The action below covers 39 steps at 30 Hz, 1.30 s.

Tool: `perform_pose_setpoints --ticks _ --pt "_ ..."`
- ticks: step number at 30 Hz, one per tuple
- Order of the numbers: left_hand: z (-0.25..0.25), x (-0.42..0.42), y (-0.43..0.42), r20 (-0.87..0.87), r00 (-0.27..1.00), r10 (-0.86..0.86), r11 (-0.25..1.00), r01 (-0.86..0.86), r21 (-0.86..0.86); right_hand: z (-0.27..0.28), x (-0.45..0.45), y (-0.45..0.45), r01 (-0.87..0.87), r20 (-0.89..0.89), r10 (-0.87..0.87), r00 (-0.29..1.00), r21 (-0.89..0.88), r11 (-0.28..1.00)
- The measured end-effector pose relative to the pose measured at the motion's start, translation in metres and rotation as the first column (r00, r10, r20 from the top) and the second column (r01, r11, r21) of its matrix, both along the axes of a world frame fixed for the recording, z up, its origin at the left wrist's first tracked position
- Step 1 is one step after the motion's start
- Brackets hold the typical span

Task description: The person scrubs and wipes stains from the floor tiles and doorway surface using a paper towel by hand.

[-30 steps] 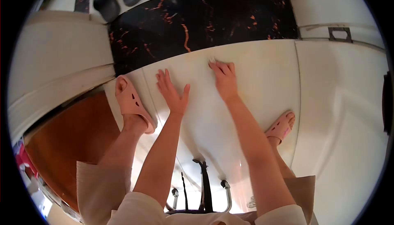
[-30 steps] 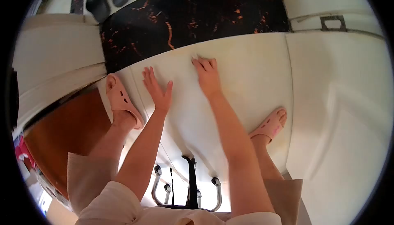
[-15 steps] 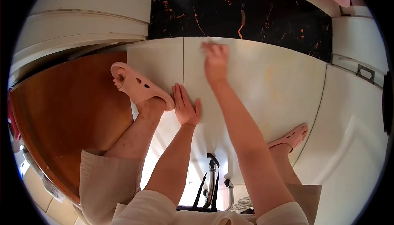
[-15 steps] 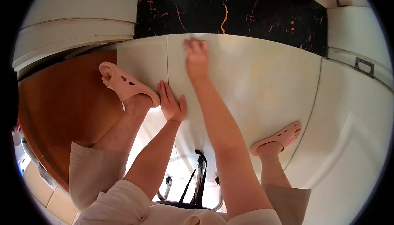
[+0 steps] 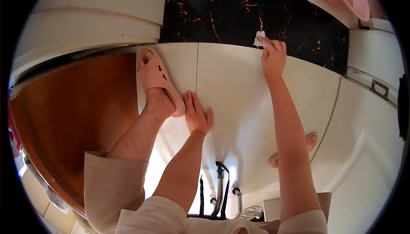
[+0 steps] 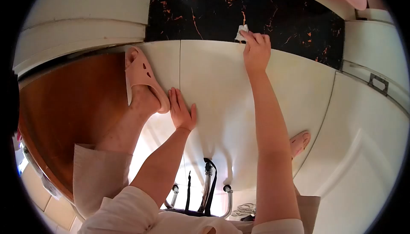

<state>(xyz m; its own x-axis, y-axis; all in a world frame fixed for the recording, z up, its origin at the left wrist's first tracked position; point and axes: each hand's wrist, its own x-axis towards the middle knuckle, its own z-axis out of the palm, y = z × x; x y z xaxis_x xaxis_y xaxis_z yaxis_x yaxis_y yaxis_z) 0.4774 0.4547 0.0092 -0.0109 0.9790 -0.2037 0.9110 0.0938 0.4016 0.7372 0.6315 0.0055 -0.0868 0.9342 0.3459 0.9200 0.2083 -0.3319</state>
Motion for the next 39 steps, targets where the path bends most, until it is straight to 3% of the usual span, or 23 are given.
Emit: perform_pose_setpoints --ticks 2,3,4,5,7,12,16,19,21,23,26,28,29,31,34,36,37,39 --pt "0.0 -0.002 0.0 0.008 1.0 -0.004 1.0 0.004 -0.005 -0.003 -0.006 -0.009 0.161 -0.007 -0.162 0.987 -0.087 0.983" --pt "0.0 -0.001 0.0 0.013 1.0 0.005 1.0 -0.005 -0.006 -0.007 -0.021 -0.049 0.177 -0.022 -0.187 0.982 -0.222 0.959" --pt "0.001 0.0 -0.001 0.021 1.0 0.015 1.0 -0.015 -0.003 -0.009 -0.033 -0.095 0.034 -0.06 -0.047 0.997 -0.201 0.979" --pt "0.0 -0.001 -0.001 0.039 0.999 0.013 1.0 -0.014 0.015 -0.025 -0.044 -0.156 -0.036 -0.023 0.03 0.999 -0.352 0.935" --pt "-0.001 -0.001 0.0 0.051 0.998 0.026 0.999 -0.028 0.036 -0.007 -0.068 -0.241 -0.225 -0.238 0.146 0.96 -0.347 0.911" --pt "0.002 -0.003 0.0 0.066 0.998 0.004 0.999 -0.007 0.038 0.012 -0.097 -0.124 -0.335 -0.21 0.285 0.935 -0.267 0.903" --pt "0.001 -0.003 0.001 0.049 0.999 0.02 1.0 -0.021 0.016 -0.005 -0.15 -0.003 -0.216 -0.293 0.171 0.941 -0.129 0.968" --pt "0.0 -0.003 0.0 0.026 0.999 0.025 0.998 -0.024 -0.05 -0.006 -0.159 0.016 -0.163 -0.311 0.124 0.942 -0.103 0.981" --pt "-0.001 -0.005 0.0 0.052 0.999 0.016 1.0 -0.016 -0.003 -0.006 -0.152 -0.027 -0.312 -0.21 0.275 0.938 -0.171 0.934" --pt "-0.004 -0.006 -0.001 0.066 0.998 0.017 1.0 -0.018 0.016 -0.007 -0.138 -0.066 -0.53 -0.246 0.503 0.828 -0.054 0.846" --pt "-0.003 -0.005 -0.004 0.037 0.999 0.02 1.0 -0.019 -0.02 -0.008 -0.138 -0.043 -0.606 -0.257 0.565 0.784 -0.124 0.785" --pt "-0.004 -0.006 -0.002 0.0 1.0 -0.001 1.0 0.001 -0.026 -0.01 -0.15 0.014 -0.551 -0.187 0.529 0.828 -0.092 0.83" --pt "-0.004 -0.007 -0.002 -0.006 1.0 -0.006 1.0 0.006 -0.015 -0.016 -0.158 0.048 -0.503 -0.07 0.499 0.864 -0.104 0.858" --pt "-0.004 -0.008 -0.001 0.008 1.0 0.005 0.996 -0.004 -0.092 -0.019 -0.175 0.118 -0.414 -0.193 0.405 0.894 -0.004 0.91" --pt "-0.007 -0.008 -0.002 0.019 1.0 -0.004 0.997 0.005 -0.071 -0.027 -0.19 0.217 -0.232 -0.046 0.233 0.971 0.018 0.972" --pt "-0.009 -0.011 -0.005 0.014 1.0 -0.01 0.995 0.012 -0.102 -0.022 -0.197 0.261 -0.087 -0.16 0.081 0.984 -0.031 0.996" --pt "-0.008 -0.012 -0.004 0.012 1.0 0.003 0.994 -0.002 -0.11 -0.02 -0.197 0.27 -0.095 -0.225 0.083 0.971 -0.047 0.994" --pt "-0.005 -0.01 -0.003 0.031 0.999 0.015 0.987 -0.01 -0.163 -0.017 -0.209 0.251 -0.149 -0.12 0.14 0.983 -0.068 0.987"
